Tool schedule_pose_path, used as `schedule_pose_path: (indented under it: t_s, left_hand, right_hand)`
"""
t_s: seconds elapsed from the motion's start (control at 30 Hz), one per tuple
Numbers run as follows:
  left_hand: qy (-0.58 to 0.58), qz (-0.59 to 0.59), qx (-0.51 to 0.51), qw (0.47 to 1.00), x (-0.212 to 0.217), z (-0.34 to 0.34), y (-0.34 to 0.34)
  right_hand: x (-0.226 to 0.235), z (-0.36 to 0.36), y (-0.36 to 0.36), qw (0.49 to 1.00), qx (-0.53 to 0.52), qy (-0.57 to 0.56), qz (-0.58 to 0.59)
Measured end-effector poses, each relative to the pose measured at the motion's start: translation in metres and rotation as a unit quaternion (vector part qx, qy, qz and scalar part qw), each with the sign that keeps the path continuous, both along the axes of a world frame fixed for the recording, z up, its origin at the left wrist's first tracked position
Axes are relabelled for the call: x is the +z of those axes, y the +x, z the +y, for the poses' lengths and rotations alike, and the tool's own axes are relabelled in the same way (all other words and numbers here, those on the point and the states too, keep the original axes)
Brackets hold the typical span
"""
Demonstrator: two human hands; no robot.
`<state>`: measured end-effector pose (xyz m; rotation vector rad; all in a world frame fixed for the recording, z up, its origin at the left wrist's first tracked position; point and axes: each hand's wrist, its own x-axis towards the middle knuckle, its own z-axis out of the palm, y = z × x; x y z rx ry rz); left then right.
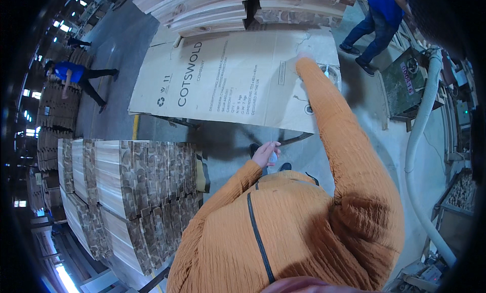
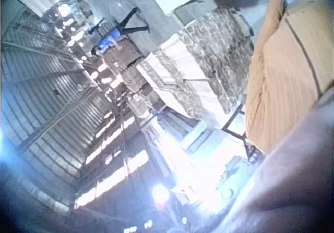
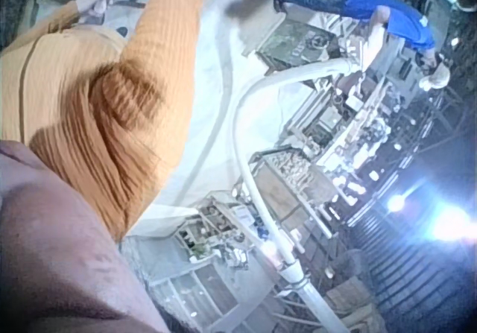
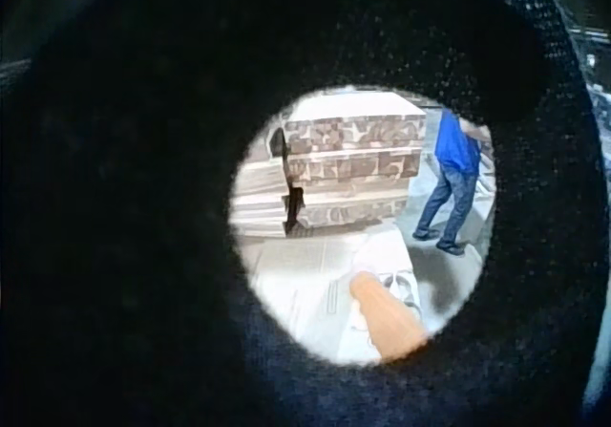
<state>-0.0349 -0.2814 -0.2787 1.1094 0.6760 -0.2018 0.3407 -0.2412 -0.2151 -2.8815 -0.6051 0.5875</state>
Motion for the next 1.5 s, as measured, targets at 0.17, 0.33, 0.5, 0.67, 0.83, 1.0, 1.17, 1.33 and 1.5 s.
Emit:
schedule_pose_path:
  t_s: [0.17, 0.33, 0.5, 0.67, 0.83, 1.0, 1.17, 1.33, 1.5]
  left_hand:
    - [0.001, -0.012, -0.006, 1.0, -0.003, -0.006, 0.004]
    - [0.04, -0.101, -0.045, 0.993, -0.033, -0.005, 0.024]
    - [0.018, -0.039, 0.017, 0.999, -0.019, -0.013, 0.063]
    - [0.047, -0.009, 0.028, 0.998, -0.029, -0.015, 0.081]
    - [0.025, -0.005, 0.024, 0.999, -0.025, -0.006, 0.08]
    - [0.026, 0.064, 0.029, 0.997, -0.017, -0.004, 0.078]
    - [-0.039, 0.061, 0.07, 0.995, -0.022, -0.003, 0.08]
    - [0.036, 0.012, -0.052, 0.998, -0.013, -0.015, 0.082]
    - [0.056, -0.078, -0.026, 0.995, -0.019, -0.026, 0.087]
  right_hand:
    - [-0.003, -0.001, 0.013, 0.999, 0.03, 0.019, -0.009]
    - [0.027, -0.017, 0.045, 0.984, 0.123, -0.011, -0.129]
    - [0.056, -0.064, -0.025, 0.876, 0.043, 0.474, 0.075]
    - [0.001, -0.139, -0.132, 0.892, 0.163, 0.411, -0.099]
    - [-0.033, -0.169, -0.157, 0.953, 0.124, 0.276, -0.016]
    - [-0.035, -0.17, -0.158, 0.95, 0.157, 0.268, -0.024]
    - [-0.021, -0.162, -0.166, 0.971, 0.069, 0.215, 0.077]
    - [-0.024, -0.169, -0.175, 0.952, 0.115, 0.276, -0.066]
    - [-0.032, -0.195, -0.167, 0.913, 0.134, 0.339, -0.185]
